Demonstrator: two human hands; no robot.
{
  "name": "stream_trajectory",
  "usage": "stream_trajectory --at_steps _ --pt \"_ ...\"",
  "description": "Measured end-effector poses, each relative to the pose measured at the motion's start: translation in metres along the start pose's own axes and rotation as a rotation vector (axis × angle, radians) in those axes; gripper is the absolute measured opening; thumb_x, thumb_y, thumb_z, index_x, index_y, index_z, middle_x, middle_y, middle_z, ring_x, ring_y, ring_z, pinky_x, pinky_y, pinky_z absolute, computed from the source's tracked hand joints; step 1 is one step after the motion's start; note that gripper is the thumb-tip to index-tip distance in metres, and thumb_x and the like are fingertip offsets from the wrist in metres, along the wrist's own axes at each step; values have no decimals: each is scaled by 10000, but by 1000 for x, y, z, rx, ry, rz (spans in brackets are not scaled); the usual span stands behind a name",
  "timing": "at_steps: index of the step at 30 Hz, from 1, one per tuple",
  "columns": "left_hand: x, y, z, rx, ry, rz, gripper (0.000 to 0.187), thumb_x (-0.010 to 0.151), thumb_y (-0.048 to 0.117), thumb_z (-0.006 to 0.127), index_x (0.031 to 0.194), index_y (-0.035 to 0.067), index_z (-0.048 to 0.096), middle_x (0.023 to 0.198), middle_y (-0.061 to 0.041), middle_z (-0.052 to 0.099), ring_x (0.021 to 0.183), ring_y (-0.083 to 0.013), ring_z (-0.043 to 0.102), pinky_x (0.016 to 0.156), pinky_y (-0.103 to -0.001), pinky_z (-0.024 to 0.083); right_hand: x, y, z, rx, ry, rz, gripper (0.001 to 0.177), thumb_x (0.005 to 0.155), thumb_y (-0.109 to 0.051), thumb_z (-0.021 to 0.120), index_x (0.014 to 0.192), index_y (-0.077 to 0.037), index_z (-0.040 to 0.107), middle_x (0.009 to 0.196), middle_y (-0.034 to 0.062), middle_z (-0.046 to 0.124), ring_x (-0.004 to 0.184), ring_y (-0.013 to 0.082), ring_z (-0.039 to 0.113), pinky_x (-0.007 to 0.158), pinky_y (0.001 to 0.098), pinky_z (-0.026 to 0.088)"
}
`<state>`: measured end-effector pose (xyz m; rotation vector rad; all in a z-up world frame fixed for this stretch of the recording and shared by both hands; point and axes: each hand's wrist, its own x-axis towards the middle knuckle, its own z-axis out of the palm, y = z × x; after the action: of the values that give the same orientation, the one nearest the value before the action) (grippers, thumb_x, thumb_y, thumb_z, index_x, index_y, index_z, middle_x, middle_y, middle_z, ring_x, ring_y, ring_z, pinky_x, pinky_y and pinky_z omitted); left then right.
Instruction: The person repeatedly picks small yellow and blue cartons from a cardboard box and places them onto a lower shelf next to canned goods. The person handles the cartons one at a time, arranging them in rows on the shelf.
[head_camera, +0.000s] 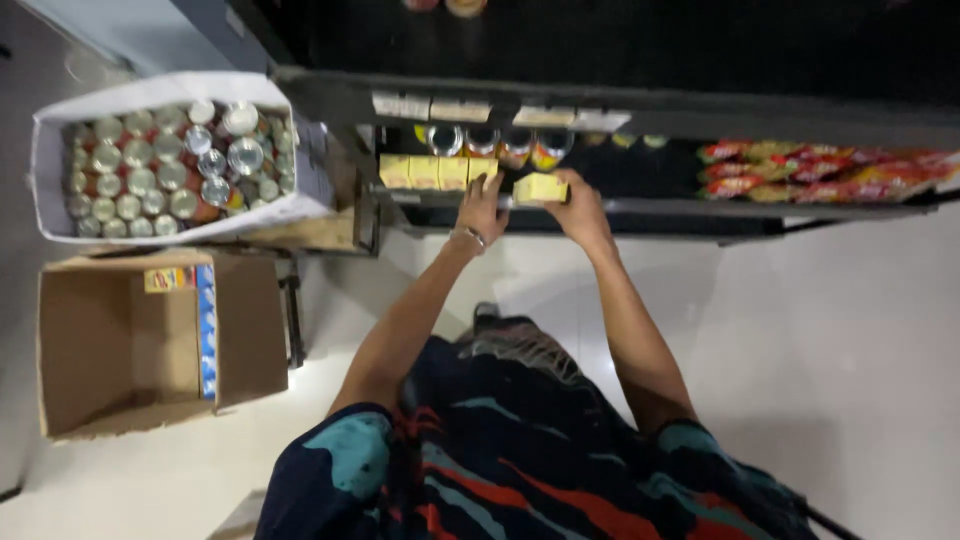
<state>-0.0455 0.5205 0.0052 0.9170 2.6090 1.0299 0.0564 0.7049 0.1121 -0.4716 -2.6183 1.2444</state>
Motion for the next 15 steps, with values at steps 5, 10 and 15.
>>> stream_trajectory --at_steps 5,10,15 --pt "14 7 -5 232 -158 -174 870 826 243 740 1581 231 308 1640 -261 181 1512 -505 140 1199 -609 218 13 10 -8 61 54 35 437 812 -75 817 1216 -40 655 1084 153 762 1037 259 751 874 356 573" --pt "25 -17 4 365 -106 -171 853 830 252 740 1577 271 328 1635 -259 202 1532 -511 108 1205 -656 192 38 44 9 123 66 67 459 809 -83 821 1233 -47 648 1107 142 763 1048 237 750 893 339 573" --pt "42 -43 14 482 -96 -184 687 911 151 575 1536 395 425 1629 -227 234 1512 -526 157 1197 -662 199 61 83 42 35 79 94 537 770 -118 854 1258 -52 641 1150 164 746 1074 275 731 928 359 563"
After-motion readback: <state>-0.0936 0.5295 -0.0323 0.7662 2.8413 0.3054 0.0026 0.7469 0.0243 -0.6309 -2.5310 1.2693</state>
